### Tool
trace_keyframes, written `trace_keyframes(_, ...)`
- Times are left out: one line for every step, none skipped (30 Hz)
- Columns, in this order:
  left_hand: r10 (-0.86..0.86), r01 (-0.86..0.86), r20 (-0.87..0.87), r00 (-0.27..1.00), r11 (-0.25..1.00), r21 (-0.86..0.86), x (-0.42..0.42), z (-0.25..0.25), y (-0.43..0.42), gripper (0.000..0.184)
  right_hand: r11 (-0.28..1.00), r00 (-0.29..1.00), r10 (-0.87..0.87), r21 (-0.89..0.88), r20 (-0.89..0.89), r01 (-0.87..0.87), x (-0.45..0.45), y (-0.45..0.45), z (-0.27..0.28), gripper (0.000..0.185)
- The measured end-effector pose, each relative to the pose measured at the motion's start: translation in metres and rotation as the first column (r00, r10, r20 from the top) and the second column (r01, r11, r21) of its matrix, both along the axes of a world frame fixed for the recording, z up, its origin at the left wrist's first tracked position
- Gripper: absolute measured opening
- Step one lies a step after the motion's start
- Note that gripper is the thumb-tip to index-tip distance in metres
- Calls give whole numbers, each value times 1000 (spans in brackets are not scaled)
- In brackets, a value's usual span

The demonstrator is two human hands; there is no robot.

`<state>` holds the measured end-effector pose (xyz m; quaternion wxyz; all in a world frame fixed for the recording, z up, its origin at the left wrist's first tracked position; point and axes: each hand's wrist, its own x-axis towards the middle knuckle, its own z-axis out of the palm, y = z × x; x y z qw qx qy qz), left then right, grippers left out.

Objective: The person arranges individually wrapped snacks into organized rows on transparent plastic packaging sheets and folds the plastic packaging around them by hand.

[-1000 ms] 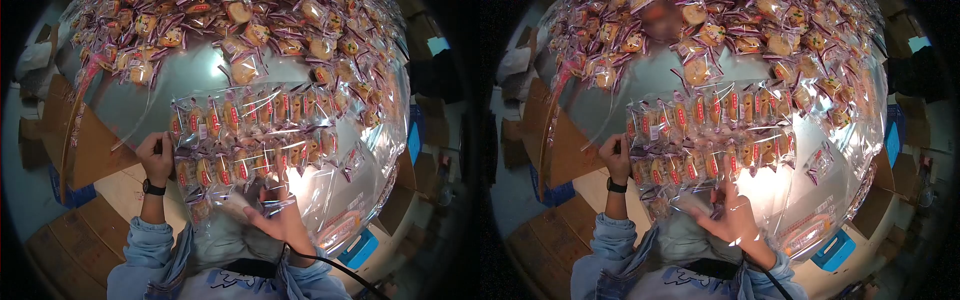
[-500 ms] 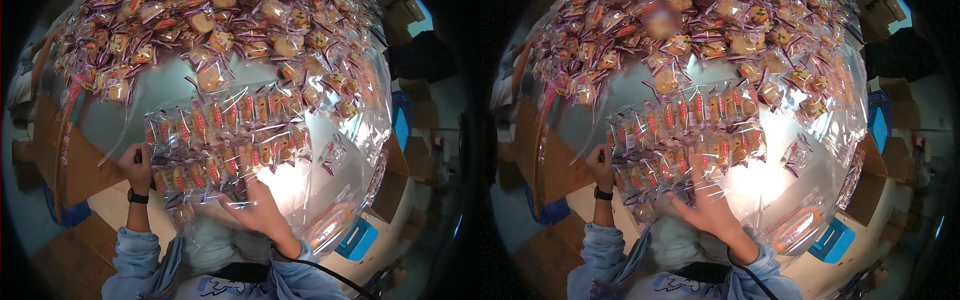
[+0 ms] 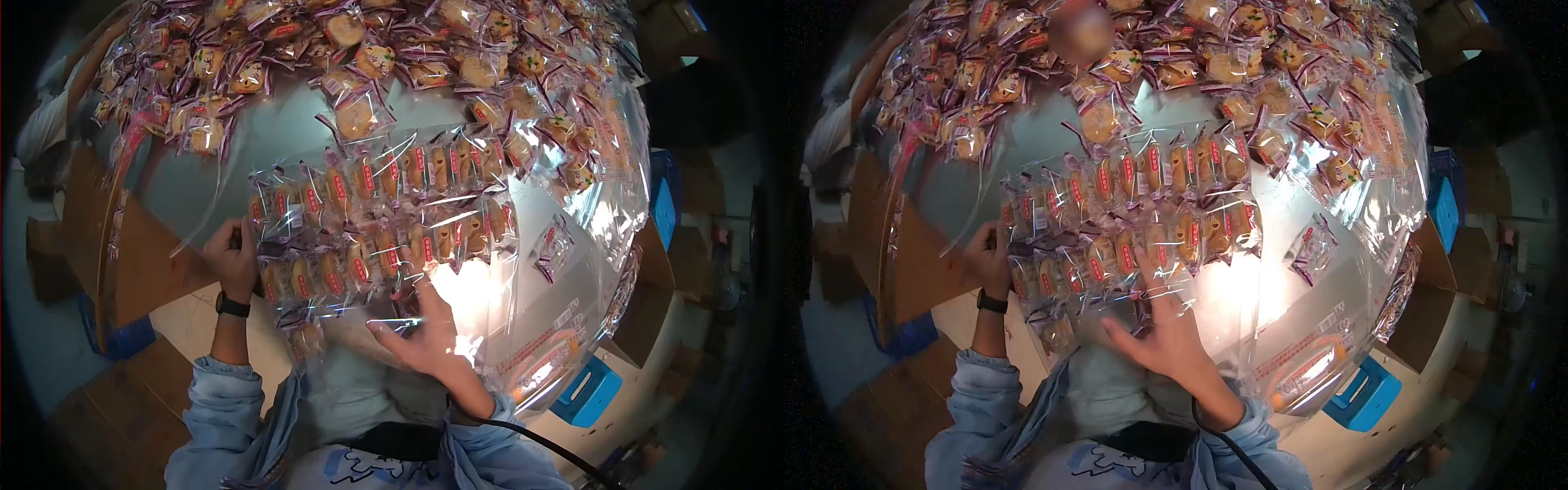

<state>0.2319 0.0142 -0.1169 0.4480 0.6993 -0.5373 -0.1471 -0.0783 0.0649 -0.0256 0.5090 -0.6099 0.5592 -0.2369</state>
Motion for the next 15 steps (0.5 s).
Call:
trace_keyframes(4,-4,-10,1000,1000,-1,-2,1,-1,23,1000,1000,9,-7,14,-9,-1,1,-2,109)
trace_keyframes(8,-8,-21,1000,1000,-1,-4,2,-1,24,1000,999,18,-12,27,-18,-2,3,-2,110)
trace_keyframes(8,-8,-13,1000,1000,-7,-4,2,-2,24,997,999,43,-57,5,-42,-2,4,-1,110)
trace_keyframes(8,-8,-3,1000,1000,-13,-4,2,-2,24,992,998,67,-102,-17,-68,-2,3,0,111)
trace_keyframes(10,-10,8,1000,1000,-18,-3,2,-2,24,985,995,91,-145,-38,-95,-2,4,1,112)
trace_keyframes(9,-9,13,1000,1000,-15,-2,2,-1,25,979,996,79,-186,-39,-85,-4,7,-2,113)
trace_keyframes(9,-9,17,1000,1000,-15,-2,2,-2,25,970,997,67,-230,-41,-75,-6,11,-7,114)
trace_keyframes(8,-8,19,1000,1000,-16,-2,2,-3,25,960,998,55,-274,-44,-65,-8,15,-10,115)
trace_keyframes(9,-9,19,1000,1000,-22,-3,2,-3,25,973,999,41,-228,-27,-46,-9,18,-9,110)
trace_keyframes(9,-9,18,1000,1000,-27,-3,2,-3,25,983,1000,25,-180,-11,-27,-11,21,-9,106)
trace_keyframes(9,-9,17,1000,999,-32,-4,1,-4,25,991,1000,8,-131,3,-8,-13,24,-8,102)
trace_keyframes(6,-5,14,1000,1000,-30,-4,1,-4,25,992,1000,3,-128,-11,-5,-16,28,-11,95)
trace_keyframes(3,-3,12,1000,1000,-28,-3,1,-4,25,992,1000,0,-123,-24,-3,-20,31,-18,88)
trace_keyframes(2,-1,10,1000,1000,-25,-3,2,-3,25,993,999,-3,-119,-38,-2,-24,33,-21,82)
trace_keyframes(3,-3,4,1000,1000,-24,-3,2,-3,25,985,998,25,-171,-62,-35,-26,32,-20,77)
